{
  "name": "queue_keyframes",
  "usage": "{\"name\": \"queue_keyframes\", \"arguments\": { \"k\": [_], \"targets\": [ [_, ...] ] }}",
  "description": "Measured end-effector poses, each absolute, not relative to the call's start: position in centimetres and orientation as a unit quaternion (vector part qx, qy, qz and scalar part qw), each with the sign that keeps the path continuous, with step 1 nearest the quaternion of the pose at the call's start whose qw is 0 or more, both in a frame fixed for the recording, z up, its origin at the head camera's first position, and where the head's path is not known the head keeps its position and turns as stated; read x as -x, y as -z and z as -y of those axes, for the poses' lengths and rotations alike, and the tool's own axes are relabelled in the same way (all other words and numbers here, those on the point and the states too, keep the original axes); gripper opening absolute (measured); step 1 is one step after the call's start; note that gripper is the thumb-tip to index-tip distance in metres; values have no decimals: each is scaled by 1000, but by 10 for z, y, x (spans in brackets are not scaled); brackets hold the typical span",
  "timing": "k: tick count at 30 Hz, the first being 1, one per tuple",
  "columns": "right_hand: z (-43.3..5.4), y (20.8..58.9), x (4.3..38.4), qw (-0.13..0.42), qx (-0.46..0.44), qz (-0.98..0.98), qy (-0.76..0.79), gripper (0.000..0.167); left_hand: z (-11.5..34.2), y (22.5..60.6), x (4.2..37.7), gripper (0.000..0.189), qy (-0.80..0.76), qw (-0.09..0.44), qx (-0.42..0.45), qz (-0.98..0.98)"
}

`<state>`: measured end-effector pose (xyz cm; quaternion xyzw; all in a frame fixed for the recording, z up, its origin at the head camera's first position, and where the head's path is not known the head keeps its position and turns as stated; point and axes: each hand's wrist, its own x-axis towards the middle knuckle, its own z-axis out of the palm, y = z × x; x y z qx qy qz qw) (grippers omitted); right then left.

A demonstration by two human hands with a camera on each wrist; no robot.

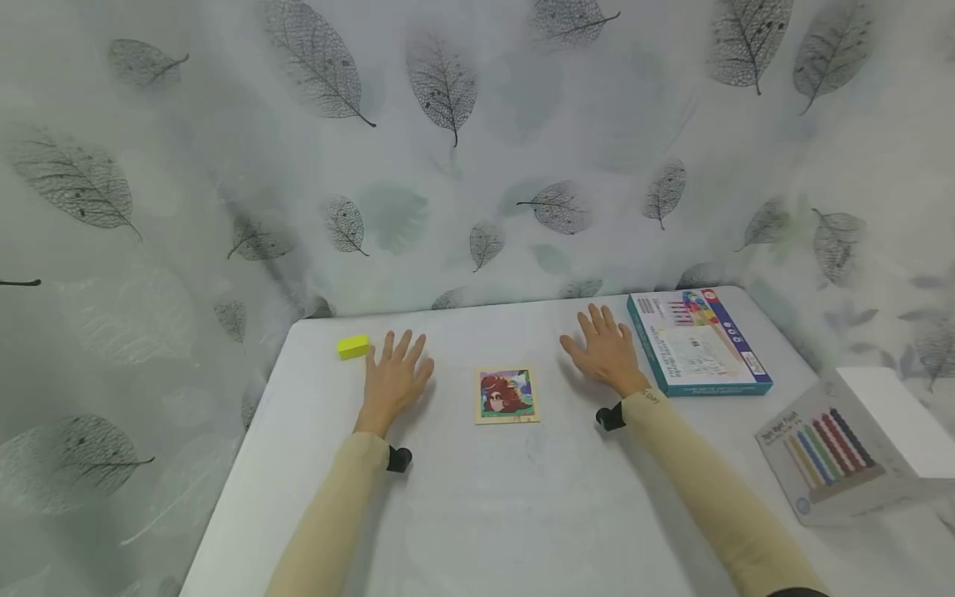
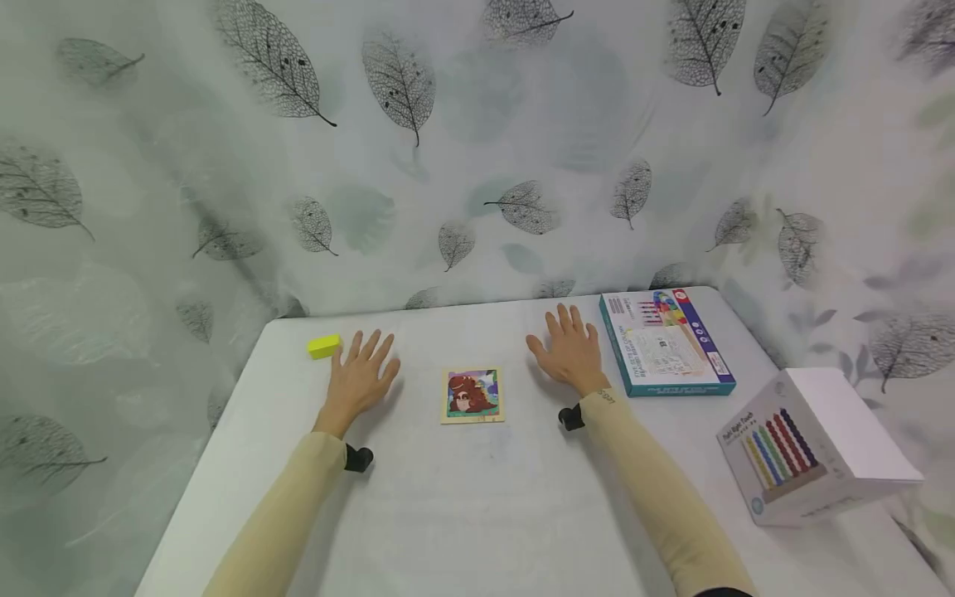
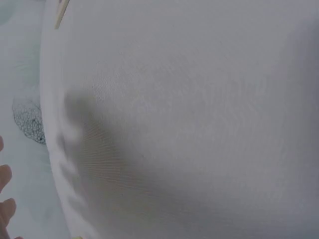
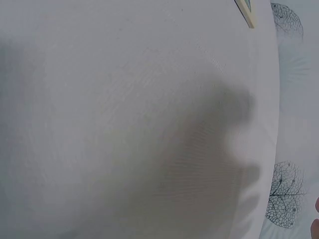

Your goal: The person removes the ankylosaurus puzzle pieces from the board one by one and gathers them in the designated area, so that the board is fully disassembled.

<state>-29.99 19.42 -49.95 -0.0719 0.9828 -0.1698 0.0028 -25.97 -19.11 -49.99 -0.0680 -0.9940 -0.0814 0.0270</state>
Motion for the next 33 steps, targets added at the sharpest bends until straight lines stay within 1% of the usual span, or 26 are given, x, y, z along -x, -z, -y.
{"name": "queue_keyframes", "arguments": {
  "k": [4, 8, 13, 23, 28, 33],
  "targets": [
    [-191, 500, 300, 5, 73, -983, 169, 84, 193, 498, 259, 62, 78, 16, 67, 995],
    [-190, 500, 302, 5, 79, -982, 171, 86, 192, 495, 259, 61, 81, 20, 61, 995],
    [-191, 500, 301, 1, 74, -982, 172, 84, 191, 494, 260, 62, 82, 16, 64, 994],
    [-193, 502, 299, 20, 75, -983, 168, 85, 190, 498, 258, 62, 93, 15, 69, 993],
    [-188, 502, 300, 32, 83, -982, 167, 86, 188, 497, 258, 62, 120, -4, 95, 988],
    [-180, 499, 299, 41, 97, -979, 173, 85, 180, 495, 259, 65, 140, -40, 122, 982]
  ]
}}
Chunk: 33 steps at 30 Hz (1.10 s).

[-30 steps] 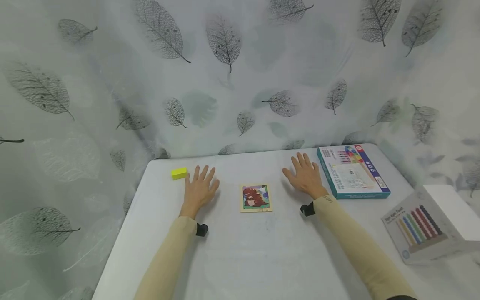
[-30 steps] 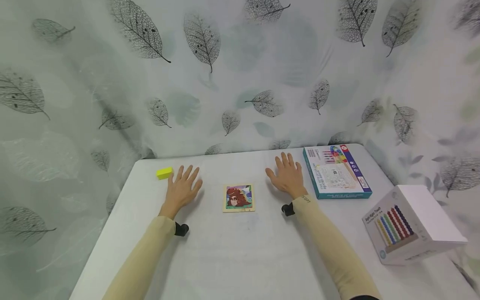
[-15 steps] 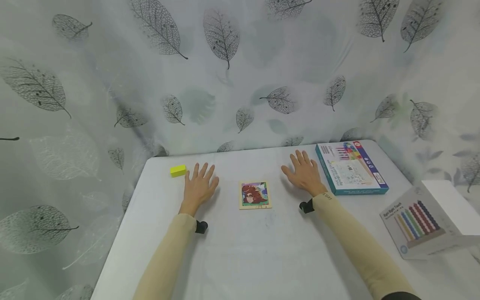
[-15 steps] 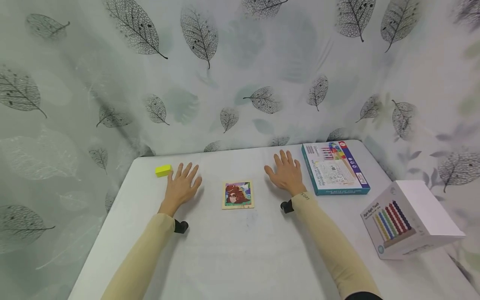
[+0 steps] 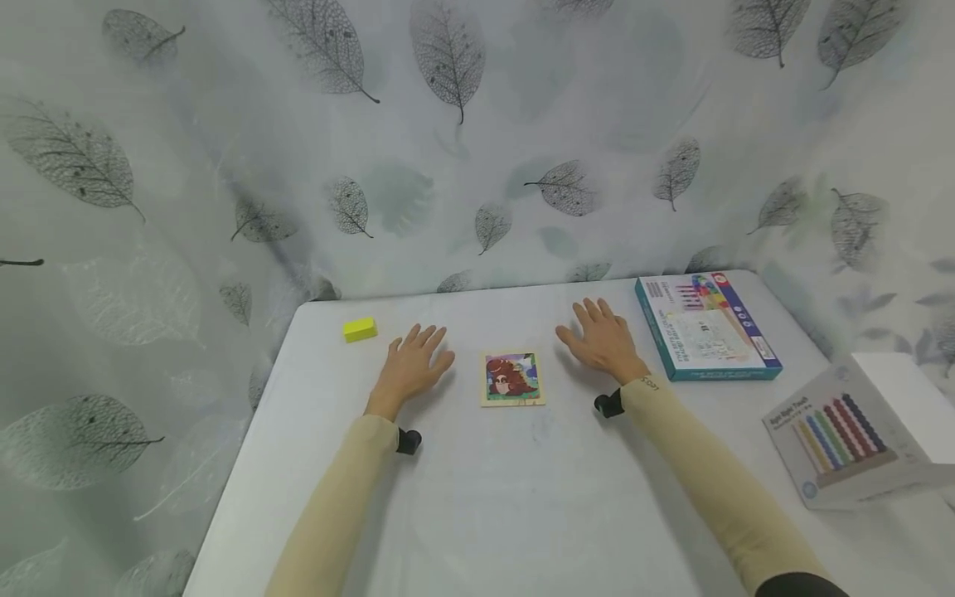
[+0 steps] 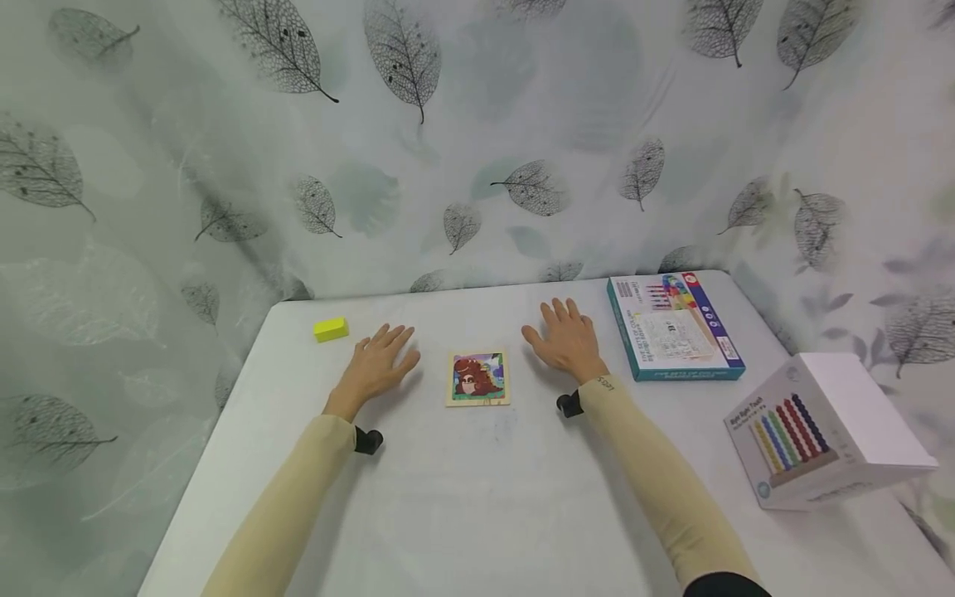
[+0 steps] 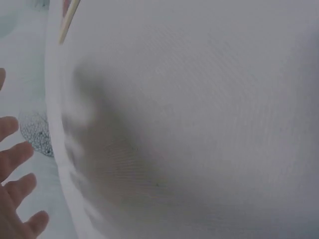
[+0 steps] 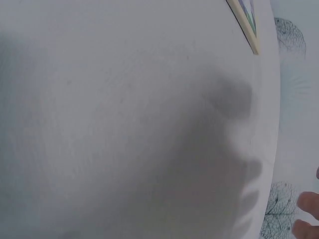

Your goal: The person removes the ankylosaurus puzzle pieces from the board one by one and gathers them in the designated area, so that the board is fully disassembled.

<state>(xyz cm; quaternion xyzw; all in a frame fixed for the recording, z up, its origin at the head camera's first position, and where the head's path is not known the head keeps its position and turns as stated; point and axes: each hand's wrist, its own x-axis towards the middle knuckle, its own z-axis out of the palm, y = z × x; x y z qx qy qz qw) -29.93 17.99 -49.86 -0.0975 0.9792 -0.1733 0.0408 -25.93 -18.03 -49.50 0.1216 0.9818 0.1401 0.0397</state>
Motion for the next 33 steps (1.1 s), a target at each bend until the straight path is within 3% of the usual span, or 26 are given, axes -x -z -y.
{"name": "queue_keyframes", "arguments": {
  "k": [10, 15, 21, 33],
  "targets": [
    [-148, 494, 294, 67, 203, -956, 203, 69, 151, 494, 258, 73, -125, 79, -195, -970],
    [-130, 495, 294, 58, 289, -941, 166, 57, 139, 498, 254, 88, -104, 103, -213, -966],
    [-104, 486, 298, 61, 376, -919, 100, 54, 133, 503, 249, 105, -88, 124, -200, -968],
    [-74, 483, 309, 77, 449, -889, 35, 44, 133, 508, 247, 103, -59, 110, -208, -970]
  ]
}}
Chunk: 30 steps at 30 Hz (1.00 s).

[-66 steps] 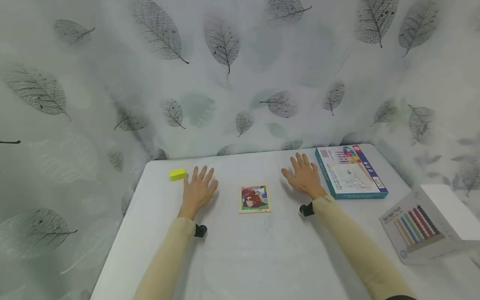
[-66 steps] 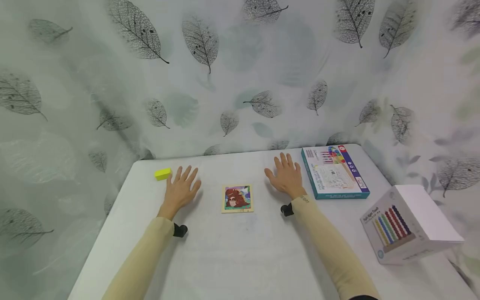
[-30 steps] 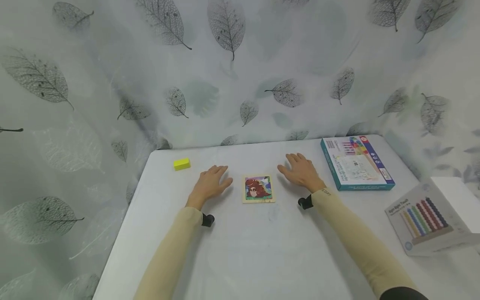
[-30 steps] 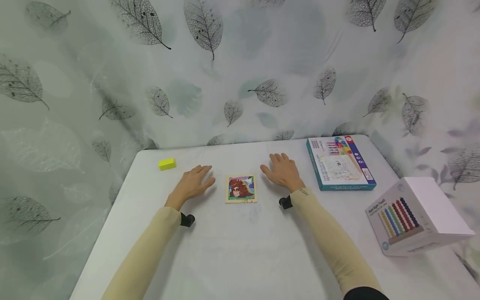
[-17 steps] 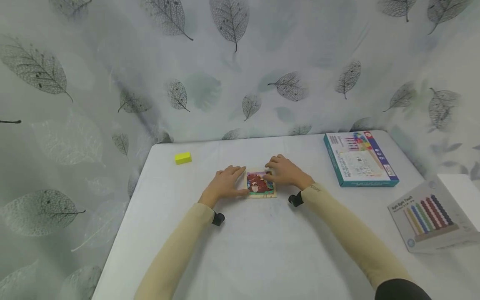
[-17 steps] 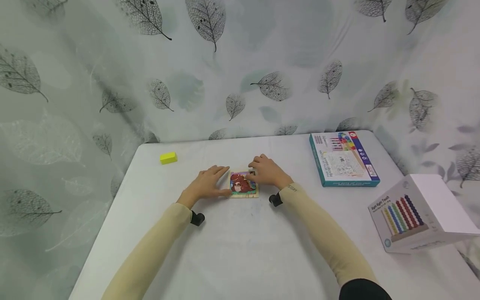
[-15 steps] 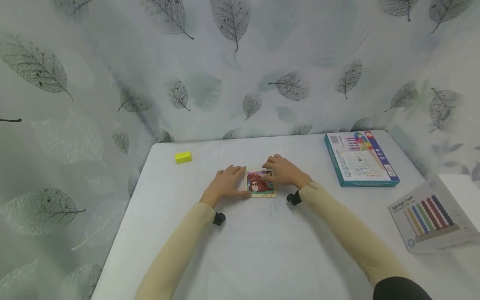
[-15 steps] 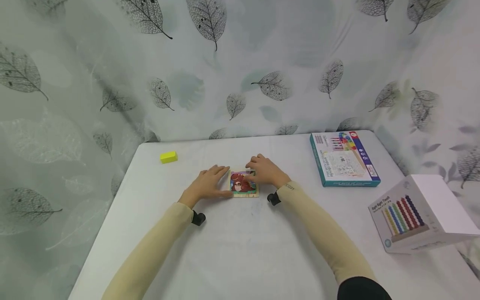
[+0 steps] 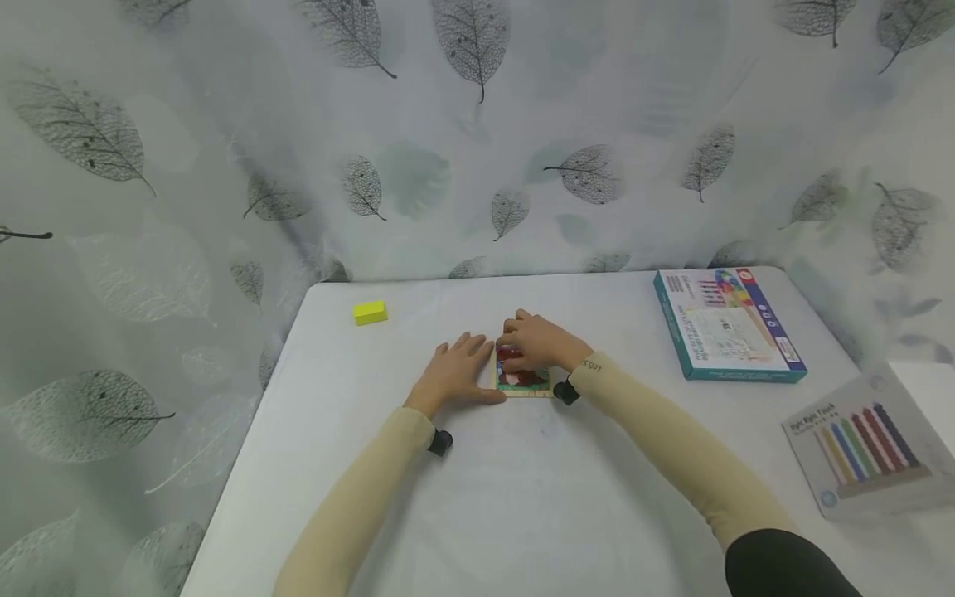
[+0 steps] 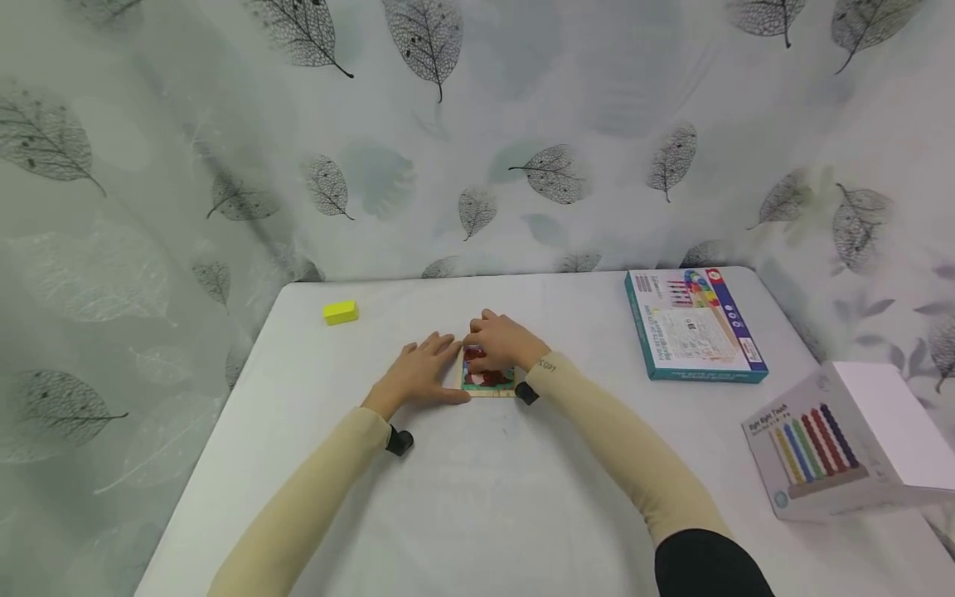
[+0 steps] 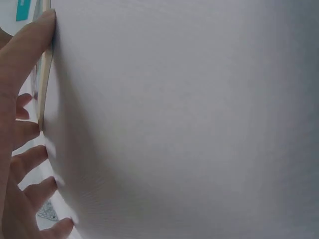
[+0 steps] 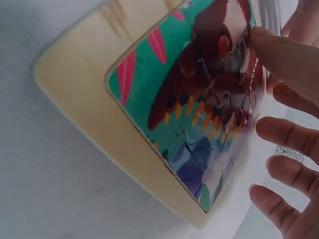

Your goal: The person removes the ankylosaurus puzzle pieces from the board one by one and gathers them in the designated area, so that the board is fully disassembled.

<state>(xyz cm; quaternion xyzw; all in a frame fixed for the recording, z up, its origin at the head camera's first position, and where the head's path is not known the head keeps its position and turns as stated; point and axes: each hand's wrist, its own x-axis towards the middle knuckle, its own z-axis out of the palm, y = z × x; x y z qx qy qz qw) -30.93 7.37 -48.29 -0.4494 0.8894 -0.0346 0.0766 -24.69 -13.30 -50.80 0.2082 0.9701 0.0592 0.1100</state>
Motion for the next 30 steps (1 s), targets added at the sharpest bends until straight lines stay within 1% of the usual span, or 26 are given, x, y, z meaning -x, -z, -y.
{"name": "queue_keyframes", "arguments": {
  "k": [10, 20, 27, 30],
  "targets": [
    [-76, 490, 318, 48, 469, -882, 9, 39, 130, 509, 251, 104, -49, 102, -213, -970],
    [-74, 492, 321, 24, 507, -861, -18, 41, 135, 511, 250, 105, -51, 108, -207, -971],
    [-77, 489, 327, -16, 543, -837, -68, 45, 135, 509, 251, 106, -66, 115, -203, -970],
    [-78, 487, 329, -23, 552, -828, -94, 47, 133, 508, 251, 106, -66, 116, -204, -970]
  ]
}}
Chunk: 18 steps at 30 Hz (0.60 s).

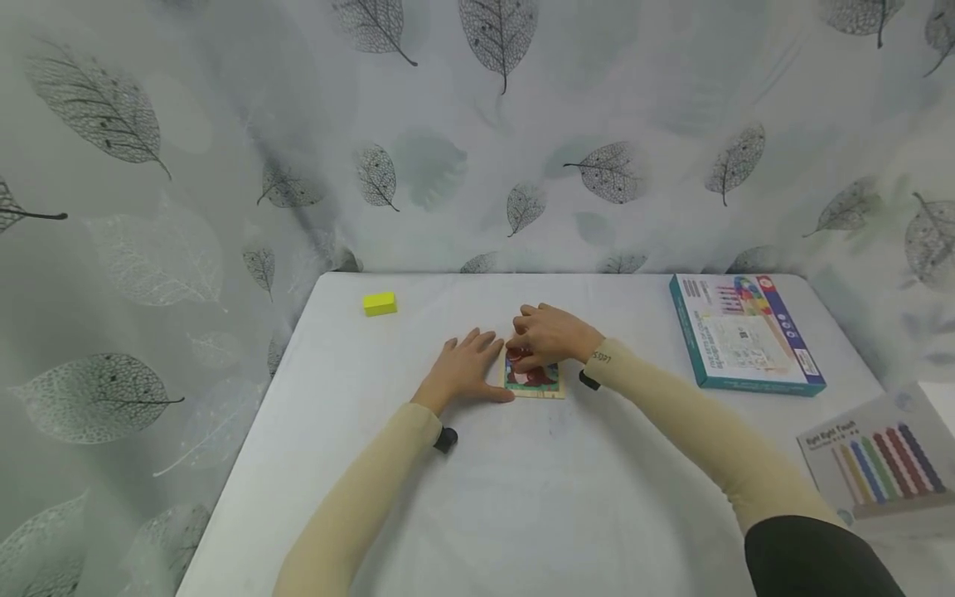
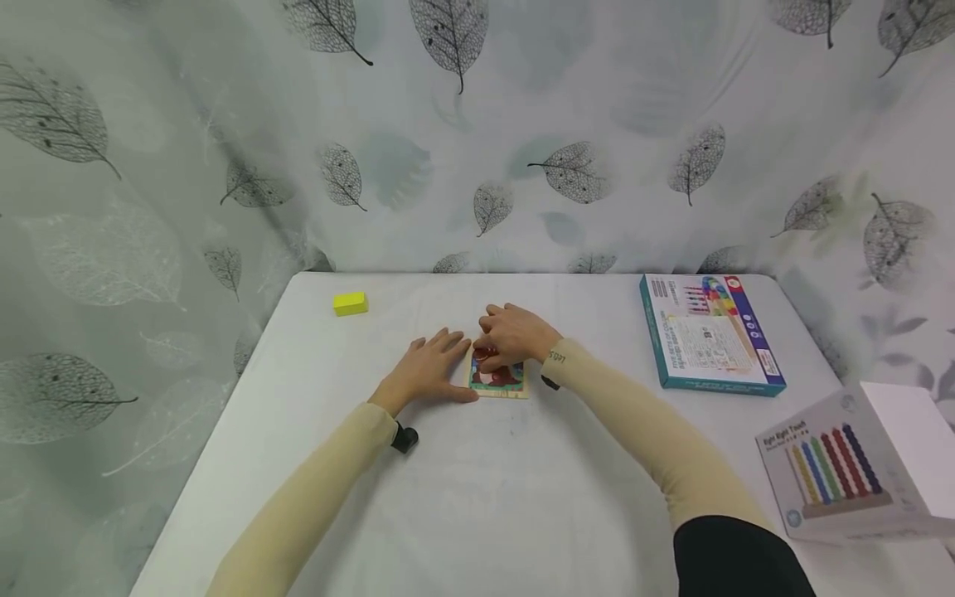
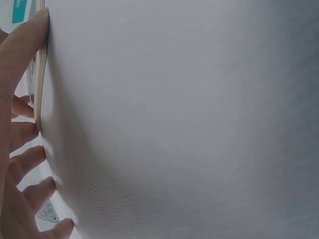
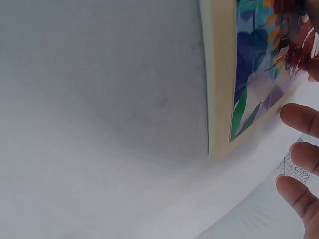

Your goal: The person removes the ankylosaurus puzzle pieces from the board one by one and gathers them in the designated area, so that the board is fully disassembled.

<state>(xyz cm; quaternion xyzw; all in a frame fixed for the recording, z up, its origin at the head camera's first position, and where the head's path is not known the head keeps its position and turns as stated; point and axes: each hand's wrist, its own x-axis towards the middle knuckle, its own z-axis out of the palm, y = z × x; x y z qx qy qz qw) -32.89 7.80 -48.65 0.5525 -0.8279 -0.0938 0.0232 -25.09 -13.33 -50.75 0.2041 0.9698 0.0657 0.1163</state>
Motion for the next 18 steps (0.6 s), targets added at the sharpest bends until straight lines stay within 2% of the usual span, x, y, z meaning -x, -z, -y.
{"name": "queue_keyframes", "arguments": {
  "k": [13, 18],
  "targets": [
    [-68, 476, 332, -11, -553, 822, 135, 57, 133, 504, 248, 104, -52, 115, -196, -972],
    [-67, 476, 332, -9, -558, 821, 117, 56, 132, 504, 248, 104, -52, 113, -198, -972]
  ]
}}
